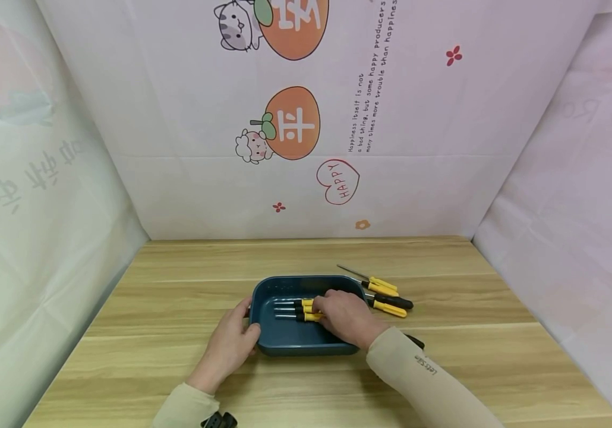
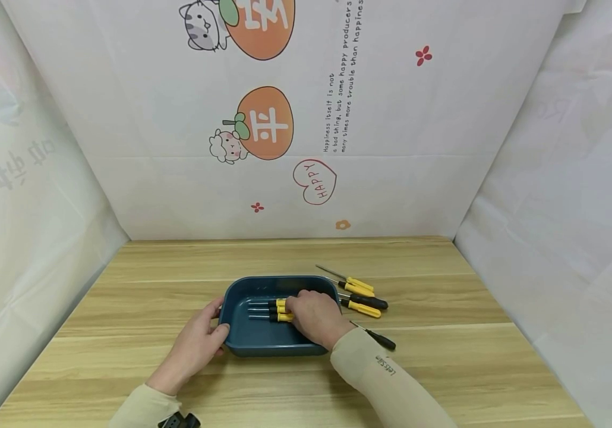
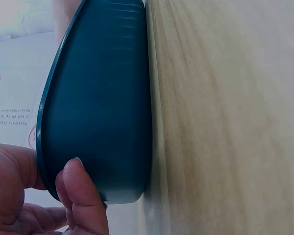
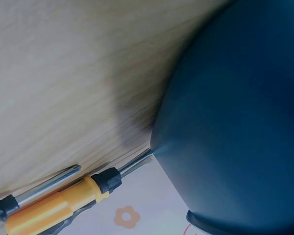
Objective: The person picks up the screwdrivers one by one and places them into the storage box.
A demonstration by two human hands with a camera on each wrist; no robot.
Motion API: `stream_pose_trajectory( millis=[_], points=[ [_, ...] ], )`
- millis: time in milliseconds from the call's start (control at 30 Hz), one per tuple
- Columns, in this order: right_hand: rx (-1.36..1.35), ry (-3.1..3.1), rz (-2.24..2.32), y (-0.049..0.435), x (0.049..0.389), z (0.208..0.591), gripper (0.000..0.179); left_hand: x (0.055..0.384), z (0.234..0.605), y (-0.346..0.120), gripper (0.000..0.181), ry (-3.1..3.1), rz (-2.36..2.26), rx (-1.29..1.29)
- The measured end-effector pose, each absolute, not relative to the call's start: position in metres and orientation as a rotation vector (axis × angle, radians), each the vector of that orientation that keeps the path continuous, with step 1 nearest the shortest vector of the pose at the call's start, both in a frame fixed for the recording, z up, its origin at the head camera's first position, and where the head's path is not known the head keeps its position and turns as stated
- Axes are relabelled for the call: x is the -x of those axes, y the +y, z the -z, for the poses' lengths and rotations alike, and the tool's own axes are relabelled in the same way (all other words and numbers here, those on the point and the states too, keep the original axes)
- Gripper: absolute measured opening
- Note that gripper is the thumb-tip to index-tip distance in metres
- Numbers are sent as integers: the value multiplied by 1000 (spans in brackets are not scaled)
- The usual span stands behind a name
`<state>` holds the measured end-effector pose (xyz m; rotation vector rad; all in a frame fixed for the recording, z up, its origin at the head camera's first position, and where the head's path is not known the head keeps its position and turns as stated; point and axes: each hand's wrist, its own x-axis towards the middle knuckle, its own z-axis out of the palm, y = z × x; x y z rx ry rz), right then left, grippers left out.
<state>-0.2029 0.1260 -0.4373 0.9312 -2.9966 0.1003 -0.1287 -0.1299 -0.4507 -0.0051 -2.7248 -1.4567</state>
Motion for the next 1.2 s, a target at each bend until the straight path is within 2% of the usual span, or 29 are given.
stream_pose_trajectory(
  millis=[1200],
  points=[
    [-951, -2954, -122, 128, 204, 440, 21, 128, 450, -129, 67, -2726, 1463, 3]
  ],
)
